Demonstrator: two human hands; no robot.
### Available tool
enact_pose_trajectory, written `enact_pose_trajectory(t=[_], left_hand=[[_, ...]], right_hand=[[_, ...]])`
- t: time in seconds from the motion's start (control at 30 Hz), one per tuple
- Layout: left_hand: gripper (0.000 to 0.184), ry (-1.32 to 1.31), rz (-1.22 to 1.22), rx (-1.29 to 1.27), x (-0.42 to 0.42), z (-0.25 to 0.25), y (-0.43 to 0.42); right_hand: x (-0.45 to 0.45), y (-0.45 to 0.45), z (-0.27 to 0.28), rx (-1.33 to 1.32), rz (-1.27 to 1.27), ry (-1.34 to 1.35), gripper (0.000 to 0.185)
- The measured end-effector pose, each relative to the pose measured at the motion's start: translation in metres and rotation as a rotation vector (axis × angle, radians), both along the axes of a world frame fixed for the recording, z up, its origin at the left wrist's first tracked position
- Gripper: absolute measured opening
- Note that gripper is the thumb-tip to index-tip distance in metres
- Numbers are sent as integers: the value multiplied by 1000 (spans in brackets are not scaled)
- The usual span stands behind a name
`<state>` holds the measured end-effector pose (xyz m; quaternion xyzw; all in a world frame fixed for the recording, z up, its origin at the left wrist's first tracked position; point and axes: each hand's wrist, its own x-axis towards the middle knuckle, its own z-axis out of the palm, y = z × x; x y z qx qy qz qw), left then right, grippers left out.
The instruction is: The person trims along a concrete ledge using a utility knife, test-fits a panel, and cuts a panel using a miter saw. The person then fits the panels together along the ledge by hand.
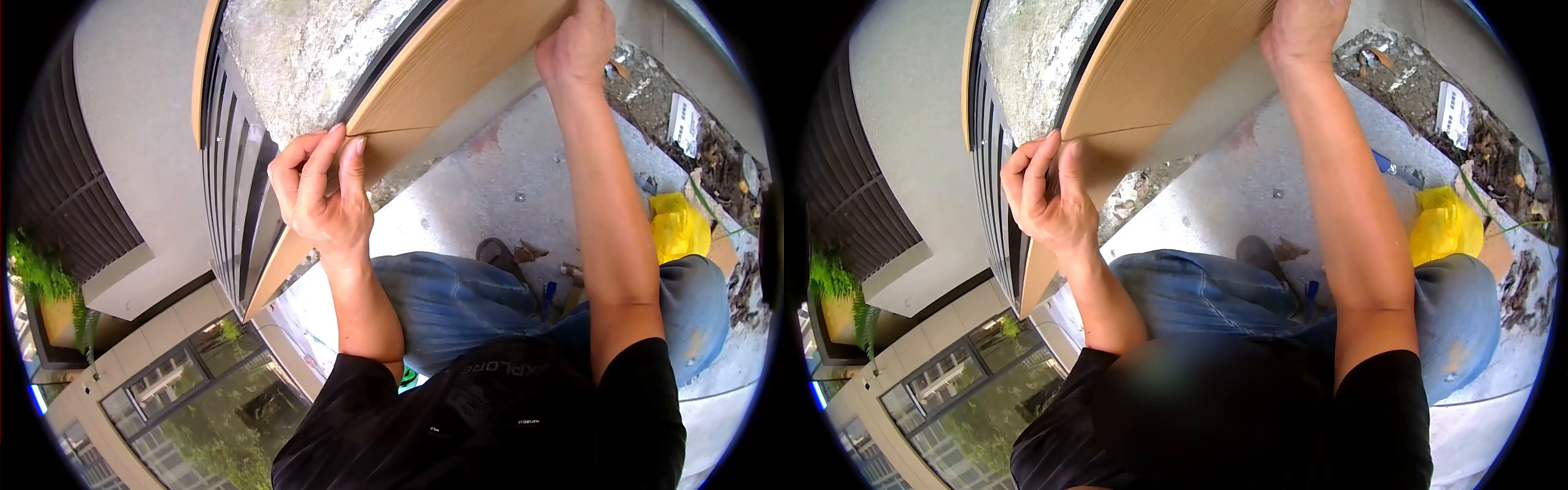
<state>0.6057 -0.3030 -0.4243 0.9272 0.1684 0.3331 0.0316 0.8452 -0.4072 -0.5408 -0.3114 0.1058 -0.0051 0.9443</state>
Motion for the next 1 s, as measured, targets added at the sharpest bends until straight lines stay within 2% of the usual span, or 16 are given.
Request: enact_pose_trajectory(t=[0.23,0.3,0.4,0.6,0.7,1.0], left_hand=[[25,8,-11,-114,3,6,-1],[23,7,-6,-176,3,6,-3],[21,21,3,-240,4,6,-2],[19,-18,-71,-171,4,-1,3],[18,15,-47,-100,3,0,3],[20,-14,-106,-148,4,-3,3]], right_hand=[[8,-3,-14,105,105,-145,62],[9,0,-17,-4,1,-8,66],[10,1,-21,-39,-2,28,71],[7,2,-19,74,-38,-82,74],[10,2,-20,19,-25,-13,73],[10,4,-20,58,-31,-56,70]])
